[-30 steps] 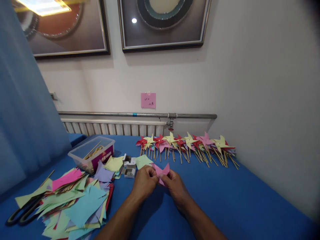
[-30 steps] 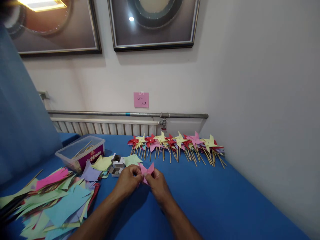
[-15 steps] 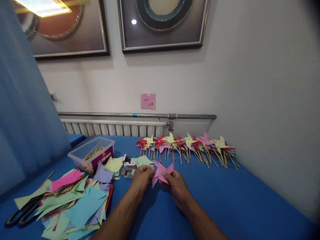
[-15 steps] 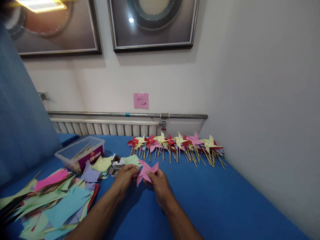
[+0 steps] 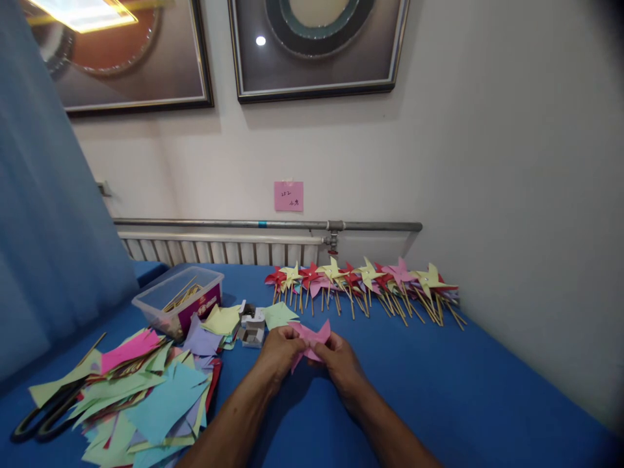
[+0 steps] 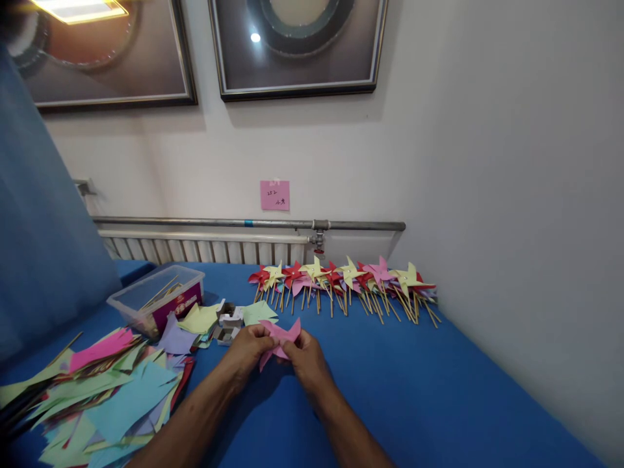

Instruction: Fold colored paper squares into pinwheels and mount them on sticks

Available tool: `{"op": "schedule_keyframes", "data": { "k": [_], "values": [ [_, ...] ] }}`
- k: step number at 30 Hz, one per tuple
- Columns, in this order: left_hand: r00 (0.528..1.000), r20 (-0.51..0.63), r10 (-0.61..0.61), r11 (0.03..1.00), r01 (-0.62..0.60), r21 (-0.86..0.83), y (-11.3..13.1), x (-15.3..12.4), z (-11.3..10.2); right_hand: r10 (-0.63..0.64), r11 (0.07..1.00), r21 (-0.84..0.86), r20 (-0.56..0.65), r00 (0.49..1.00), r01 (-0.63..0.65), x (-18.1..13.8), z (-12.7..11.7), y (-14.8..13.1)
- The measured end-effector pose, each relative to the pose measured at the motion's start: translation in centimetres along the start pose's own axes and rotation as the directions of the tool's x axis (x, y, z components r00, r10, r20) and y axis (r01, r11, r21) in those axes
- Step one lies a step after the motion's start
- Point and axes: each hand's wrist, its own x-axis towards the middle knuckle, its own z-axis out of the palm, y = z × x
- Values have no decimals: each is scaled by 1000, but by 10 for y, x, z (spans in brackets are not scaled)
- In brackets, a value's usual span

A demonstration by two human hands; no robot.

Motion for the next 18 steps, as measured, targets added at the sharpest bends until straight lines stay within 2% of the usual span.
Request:
{"op": "schedule_keyframes", "data": {
  "k": [12,15,18],
  "values": [
    [999,42,5,1000,-6,30,2,-1,-2,-22,1000,-19,-39,999,22,-2,0,0],
    [995,91,42,988,-55,144,11,-2,-13,-13,1000,-20,-95,995,11,-1,-1,-2],
    [988,94,124,896,-152,418,21,-2,-33,0,1000,12,-148,989,2,3,-5,0]
  ]
}}
